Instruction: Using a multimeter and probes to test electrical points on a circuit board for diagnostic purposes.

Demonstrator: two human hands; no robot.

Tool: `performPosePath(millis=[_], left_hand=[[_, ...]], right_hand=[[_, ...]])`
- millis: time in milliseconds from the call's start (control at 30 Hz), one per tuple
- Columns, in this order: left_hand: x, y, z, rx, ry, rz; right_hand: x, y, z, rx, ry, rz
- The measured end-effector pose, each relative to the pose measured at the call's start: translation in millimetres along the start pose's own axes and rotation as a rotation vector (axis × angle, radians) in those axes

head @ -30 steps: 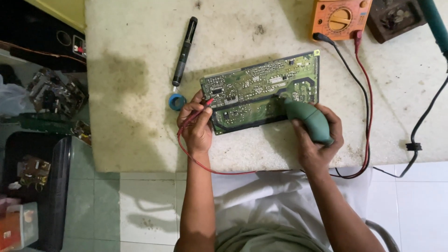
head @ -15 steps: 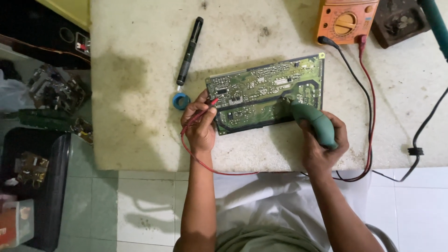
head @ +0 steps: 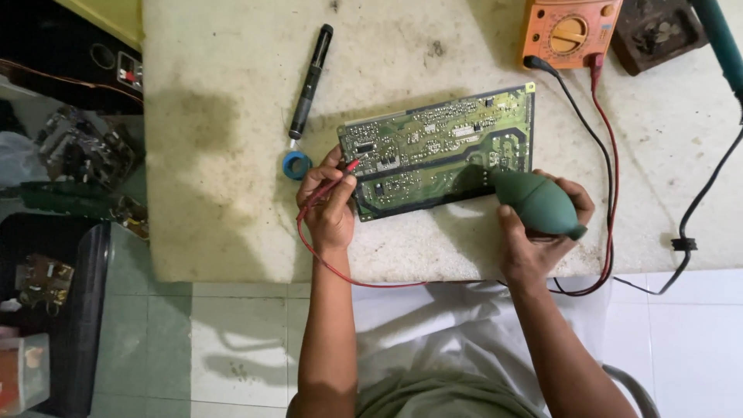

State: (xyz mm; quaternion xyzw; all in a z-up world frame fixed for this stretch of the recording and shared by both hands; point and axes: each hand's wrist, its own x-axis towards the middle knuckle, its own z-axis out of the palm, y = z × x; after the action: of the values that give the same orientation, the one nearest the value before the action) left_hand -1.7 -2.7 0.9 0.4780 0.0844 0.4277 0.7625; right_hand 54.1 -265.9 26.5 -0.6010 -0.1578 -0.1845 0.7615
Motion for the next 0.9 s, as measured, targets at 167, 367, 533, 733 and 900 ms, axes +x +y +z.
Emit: performPosePath(millis=[167, 367, 533, 733, 900], left_hand=[[-0.3, -1.2, -1.9, -0.005, -0.006, 0.001], [-0.2, 4.2, 1.2, 0.000, 0.001, 0.008], [0.8, -0.2, 3.5, 0.023, 0.004, -0.010], [2.9, -4.7, -4.6, 0.112, 0.043, -0.012], [2.7, 5.4, 0.6, 0.205, -0.002, -0.092]], right_hand=[[-4.3, -2.8, 0.5, -0.086, 0.014, 0.063], [-5.9, 0.3, -0.2, -0.117, 0.008, 0.103], [33.8, -44.0, -6.2, 0.053, -0.017, 0.203], [120.1, -79.2, -50.6, -0.913, -0.246, 0.435], [142.6, -35.3, -67.2, -1.484, -0.574, 0.242]])
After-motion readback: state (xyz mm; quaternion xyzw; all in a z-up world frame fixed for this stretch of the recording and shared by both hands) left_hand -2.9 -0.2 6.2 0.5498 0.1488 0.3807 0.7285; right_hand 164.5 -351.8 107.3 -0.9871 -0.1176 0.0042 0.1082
